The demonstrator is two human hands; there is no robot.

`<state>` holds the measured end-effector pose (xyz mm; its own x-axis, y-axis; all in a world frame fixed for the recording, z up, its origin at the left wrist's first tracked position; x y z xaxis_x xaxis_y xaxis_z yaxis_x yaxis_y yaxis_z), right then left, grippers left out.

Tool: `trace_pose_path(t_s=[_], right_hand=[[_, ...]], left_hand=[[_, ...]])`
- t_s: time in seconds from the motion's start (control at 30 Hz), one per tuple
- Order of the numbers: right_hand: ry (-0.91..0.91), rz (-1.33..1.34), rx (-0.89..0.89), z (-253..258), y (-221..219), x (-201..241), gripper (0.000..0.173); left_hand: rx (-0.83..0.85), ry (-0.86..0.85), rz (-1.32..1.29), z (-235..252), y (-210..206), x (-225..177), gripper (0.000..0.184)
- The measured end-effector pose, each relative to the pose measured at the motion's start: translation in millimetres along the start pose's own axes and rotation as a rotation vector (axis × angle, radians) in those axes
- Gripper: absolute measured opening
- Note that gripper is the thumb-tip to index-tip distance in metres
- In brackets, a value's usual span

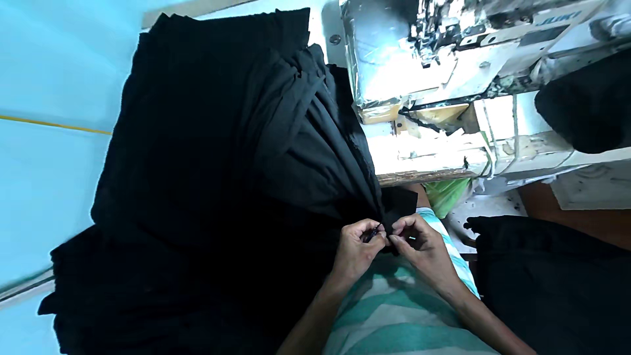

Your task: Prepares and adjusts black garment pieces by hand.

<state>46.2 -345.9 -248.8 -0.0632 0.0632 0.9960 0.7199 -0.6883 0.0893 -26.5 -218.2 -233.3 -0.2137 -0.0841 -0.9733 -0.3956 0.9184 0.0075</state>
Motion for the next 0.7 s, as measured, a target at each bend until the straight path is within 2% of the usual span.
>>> trace_pose_path(t_s=[0.5, 0.7], right_hand=[[-0.007, -0.296, -0.003, 7, 10, 9, 0.016], [0.115, -0.573, -0.066, 6, 4, 20, 0.018]], left_hand=[[-0.036, -0.059, 0.149, 2, -3, 4, 0.007], [-0.068, -0.1, 0.214, 3, -5, 6, 0.009]])
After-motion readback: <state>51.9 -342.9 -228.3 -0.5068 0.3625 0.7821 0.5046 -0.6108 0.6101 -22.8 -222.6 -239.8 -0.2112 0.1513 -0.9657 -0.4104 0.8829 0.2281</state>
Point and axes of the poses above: each hand's wrist, its own z-axis towards the middle knuckle, its own y-axis out of the back of the hand, x = y × z, the point moved 6 cm from there along z, towards the middle knuckle, and after that the axes turned 5 degrees about x, right-handed, at the moved point
